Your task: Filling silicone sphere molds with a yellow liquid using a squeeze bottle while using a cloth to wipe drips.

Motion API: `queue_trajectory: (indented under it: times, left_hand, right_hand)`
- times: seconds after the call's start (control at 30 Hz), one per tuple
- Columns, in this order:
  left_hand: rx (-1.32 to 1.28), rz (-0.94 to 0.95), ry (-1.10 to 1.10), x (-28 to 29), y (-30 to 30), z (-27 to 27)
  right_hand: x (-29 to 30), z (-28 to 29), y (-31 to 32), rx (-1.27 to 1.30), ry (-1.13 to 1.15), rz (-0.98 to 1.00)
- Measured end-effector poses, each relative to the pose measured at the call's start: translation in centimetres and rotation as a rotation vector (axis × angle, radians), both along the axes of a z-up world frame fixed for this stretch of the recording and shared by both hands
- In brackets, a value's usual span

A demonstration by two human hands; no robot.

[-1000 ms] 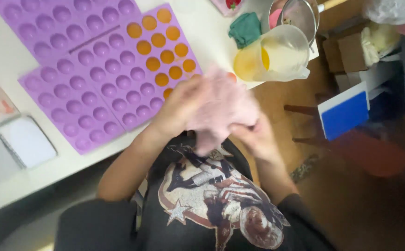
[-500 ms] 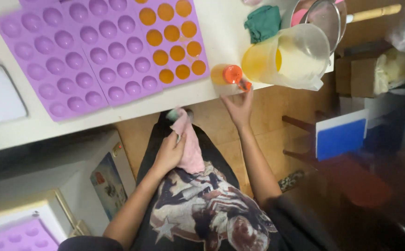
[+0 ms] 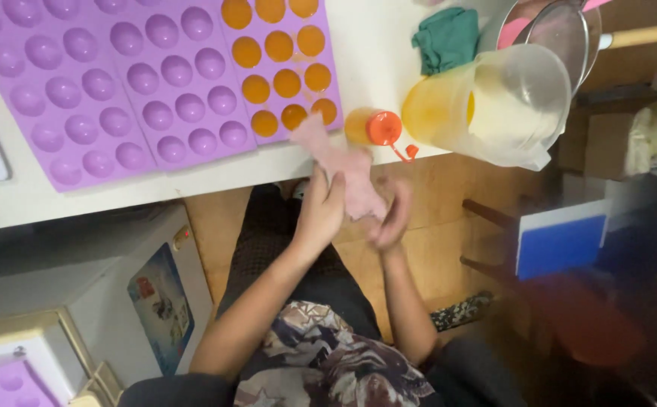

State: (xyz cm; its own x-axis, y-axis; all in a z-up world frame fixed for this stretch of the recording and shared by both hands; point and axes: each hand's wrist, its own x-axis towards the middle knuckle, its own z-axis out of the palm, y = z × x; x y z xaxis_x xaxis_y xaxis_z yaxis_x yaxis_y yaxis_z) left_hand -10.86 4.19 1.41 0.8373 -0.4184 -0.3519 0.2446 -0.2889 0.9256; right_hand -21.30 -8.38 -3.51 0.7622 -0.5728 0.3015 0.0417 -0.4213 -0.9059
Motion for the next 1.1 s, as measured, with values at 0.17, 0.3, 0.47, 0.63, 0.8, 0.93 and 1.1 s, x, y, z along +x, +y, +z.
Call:
queue_trajectory:
  times: [0.17,0.3,0.47,0.63,0.8,0.93,1.1]
  left_hand:
    - [-0.181,0.075,0.081,-4.3,0.2,-0.1]
    - [-0.024,-0.018,0.175,-4.5,-0.5,-0.9]
    - [-0.064,-0.011,0.047,-5.7,-2.6,-3.6]
    - [-0.150,0.030,-0.075,-6.7,-5.7,-6.8]
    - [-0.198,0.027,-0.171,-4.8,-7.5,-7.7]
    - [-0.227,-0.014,-0.391,-3.5,-7.3,-8.5]
    - [-0.093,-0.069,-0.475,-1.3,-8.5,-10.2]
  right_hand:
    - [-4.6,-0.9,1.6,-0.253,0.144,0.038]
    - [-4.6,0.5,-0.5,-0.155,0.259,-0.177]
    - [-3.6,2.1,-2.7,0.000,0.342,-0.088]
    - [-4.4,1.1,-4.6,-0.154,0.424,-0.187]
    - [-4.9,0.5,-5.0,-0.112,0.410,-0.298]
    - [-5.4,1.0,-5.7,-0.182,0.309,-0.288]
    - [-8.1,-1.3,-7.0,-0.012,0.373,-0.379]
